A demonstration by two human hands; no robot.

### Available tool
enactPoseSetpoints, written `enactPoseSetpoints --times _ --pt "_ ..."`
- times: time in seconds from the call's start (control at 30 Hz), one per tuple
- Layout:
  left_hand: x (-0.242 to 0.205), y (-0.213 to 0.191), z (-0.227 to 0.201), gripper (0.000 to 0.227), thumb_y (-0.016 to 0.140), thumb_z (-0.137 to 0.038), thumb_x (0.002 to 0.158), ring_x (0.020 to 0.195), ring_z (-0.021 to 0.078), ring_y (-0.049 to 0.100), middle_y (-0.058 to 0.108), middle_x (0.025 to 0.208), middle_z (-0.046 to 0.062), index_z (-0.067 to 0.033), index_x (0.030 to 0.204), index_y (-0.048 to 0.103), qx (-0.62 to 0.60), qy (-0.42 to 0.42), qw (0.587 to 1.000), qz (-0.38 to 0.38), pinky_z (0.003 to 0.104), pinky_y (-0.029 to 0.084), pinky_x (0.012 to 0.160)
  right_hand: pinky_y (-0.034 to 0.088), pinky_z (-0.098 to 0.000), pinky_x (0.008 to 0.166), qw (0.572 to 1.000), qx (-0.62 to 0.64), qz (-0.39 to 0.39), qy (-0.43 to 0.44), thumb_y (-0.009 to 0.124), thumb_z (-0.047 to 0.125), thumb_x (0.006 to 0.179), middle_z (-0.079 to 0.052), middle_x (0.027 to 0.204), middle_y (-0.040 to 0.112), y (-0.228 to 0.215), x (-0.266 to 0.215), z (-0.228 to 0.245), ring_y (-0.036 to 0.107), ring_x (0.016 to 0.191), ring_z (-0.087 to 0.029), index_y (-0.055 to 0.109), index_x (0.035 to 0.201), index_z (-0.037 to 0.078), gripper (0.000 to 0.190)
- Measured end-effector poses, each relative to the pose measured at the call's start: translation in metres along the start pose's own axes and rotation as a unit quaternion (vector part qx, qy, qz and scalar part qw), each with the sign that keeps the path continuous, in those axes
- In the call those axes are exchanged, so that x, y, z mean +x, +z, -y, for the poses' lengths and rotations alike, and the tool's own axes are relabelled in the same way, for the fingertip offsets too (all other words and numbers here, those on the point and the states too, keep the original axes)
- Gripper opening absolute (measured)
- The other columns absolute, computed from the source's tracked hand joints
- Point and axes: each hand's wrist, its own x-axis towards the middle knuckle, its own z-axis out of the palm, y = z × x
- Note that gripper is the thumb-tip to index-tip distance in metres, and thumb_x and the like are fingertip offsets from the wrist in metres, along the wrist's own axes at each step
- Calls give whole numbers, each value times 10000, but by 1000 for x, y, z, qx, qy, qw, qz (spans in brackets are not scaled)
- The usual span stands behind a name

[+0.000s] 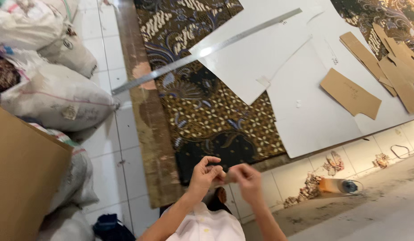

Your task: The person measures a patterned fabric laid on a wooden table using a metal ruler and chalk. They align the ruler horizontally and vertically, mark measurements with chalk, and adjust the fabric as needed.

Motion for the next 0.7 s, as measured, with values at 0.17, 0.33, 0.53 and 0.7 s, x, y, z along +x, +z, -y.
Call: enactPoseSetpoints --times 0.17,0.33,0.53,0.7 --pt "23 57 48 207 640 -78 1013 825 128 649 701 911 86 3 1198 591 43 175 983 -46 279 556 755 337 -286 473 945 69 -302 -102 523 193 1103 -23 584 501 -194 13 9 418 493 -99 482 657 80 461" --pt "27 55 63 180 583 -44 1028 874 131 674 712 985 82 -12 1205 596 126 199 965 -111 286 584 788 331 -351 569 832 -116 -513 -176 582 128 1032 -99 665 511 -360 -1 -68 422 574 -201 488 744 23 321" --pt "50 18 29 167 544 -25 1053 875 147 695 708 1028 103 -2 1216 572 239 250 922 -177 293 604 793 519 -510 732 738 -476 -473 -70 702 115 771 -240 911 706 -394 -6 -194 656 767 -389 699 1075 -73 357" --pt "137 -41 -39 161 601 -61 1073 905 202 694 713 1050 136 9 1215 627 462 255 819 -226 322 583 775 452 -397 621 800 -353 -463 -142 587 -17 981 -162 817 670 -348 77 -157 581 668 -268 722 1036 -27 146"
